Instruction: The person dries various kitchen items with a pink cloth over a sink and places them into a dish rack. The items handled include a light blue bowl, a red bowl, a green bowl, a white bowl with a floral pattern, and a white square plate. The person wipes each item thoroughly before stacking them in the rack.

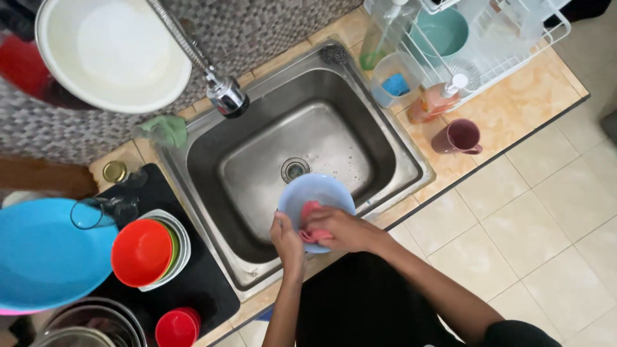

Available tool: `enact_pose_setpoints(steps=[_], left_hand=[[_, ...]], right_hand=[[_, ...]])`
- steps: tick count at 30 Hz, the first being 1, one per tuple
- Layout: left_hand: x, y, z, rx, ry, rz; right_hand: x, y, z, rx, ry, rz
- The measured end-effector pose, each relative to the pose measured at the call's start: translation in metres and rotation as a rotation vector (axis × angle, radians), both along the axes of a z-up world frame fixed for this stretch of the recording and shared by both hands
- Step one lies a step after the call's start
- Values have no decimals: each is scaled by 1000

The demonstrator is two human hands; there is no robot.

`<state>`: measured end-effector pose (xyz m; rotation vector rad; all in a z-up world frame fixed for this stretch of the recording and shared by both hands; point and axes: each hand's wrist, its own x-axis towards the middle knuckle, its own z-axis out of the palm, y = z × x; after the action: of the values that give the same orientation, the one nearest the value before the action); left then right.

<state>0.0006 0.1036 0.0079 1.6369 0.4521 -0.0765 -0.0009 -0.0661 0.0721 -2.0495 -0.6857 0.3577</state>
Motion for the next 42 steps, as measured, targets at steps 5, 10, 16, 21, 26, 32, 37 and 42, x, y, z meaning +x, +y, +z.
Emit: enact_pose_setpoints(steps=[5, 10, 16, 21, 26, 32, 37, 42], left_hand=[[-14, -7, -9, 25, 74, -145], [-7, -29, 5, -27, 108, -249], [10, -75, 32, -264, 310, -264], [32, -136, 71, -355, 343, -291], [42, -214, 83, -279, 144, -358], [57, -322, 102, -266, 68, -306], [101, -403, 110, -433, 57, -247], [158, -467, 74, -668, 233, -220]], right_hand=[[-10, -37, 12, -345, -59, -152], [-40, -62, 33, -133, 20, -371], [-86, -119, 17, 598, 301, -629], [-105, -178, -25, 1614, 148, -830], [-103, -280, -28, 1889, 249, -885], [-90, -401, -51, 2081, 220, -752], [-68, -469, -35, 2075, 267, -703], [-60, -512, -54, 1997, 294, -742]])
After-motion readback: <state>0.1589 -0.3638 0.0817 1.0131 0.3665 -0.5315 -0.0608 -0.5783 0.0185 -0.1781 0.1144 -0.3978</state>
